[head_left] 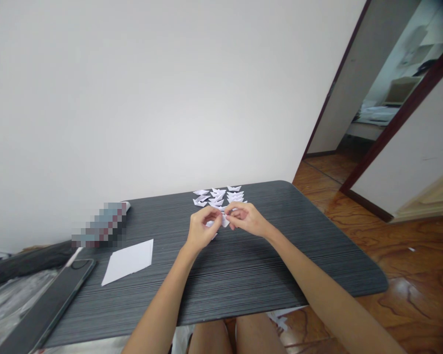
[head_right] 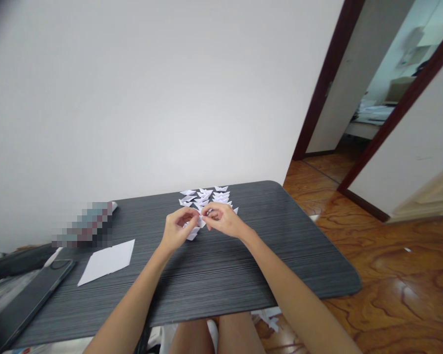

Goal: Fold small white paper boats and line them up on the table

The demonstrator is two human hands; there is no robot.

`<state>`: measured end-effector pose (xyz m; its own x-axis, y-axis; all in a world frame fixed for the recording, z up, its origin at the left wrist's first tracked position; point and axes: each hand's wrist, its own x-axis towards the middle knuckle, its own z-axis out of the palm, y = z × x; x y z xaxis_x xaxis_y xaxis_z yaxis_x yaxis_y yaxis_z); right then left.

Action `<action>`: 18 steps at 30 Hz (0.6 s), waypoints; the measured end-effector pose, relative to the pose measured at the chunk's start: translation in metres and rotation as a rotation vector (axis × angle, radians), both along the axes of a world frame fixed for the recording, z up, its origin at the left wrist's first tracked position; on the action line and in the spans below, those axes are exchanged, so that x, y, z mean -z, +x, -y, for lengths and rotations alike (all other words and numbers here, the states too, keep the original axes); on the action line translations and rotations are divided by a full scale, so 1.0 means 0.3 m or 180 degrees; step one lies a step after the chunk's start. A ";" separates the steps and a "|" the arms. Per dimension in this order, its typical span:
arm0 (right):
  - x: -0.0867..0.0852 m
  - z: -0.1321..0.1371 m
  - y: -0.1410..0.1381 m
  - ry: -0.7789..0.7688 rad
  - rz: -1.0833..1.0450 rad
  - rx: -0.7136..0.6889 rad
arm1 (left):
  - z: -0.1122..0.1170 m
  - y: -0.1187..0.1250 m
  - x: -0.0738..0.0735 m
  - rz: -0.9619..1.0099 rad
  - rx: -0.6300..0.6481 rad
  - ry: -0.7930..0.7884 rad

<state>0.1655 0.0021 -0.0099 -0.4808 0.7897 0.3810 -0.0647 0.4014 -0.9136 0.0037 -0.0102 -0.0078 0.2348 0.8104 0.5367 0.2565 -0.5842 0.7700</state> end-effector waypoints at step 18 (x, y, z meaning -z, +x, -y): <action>-0.007 0.001 -0.010 0.0638 -0.0389 0.0354 | -0.002 0.014 -0.012 0.1055 0.0261 -0.0087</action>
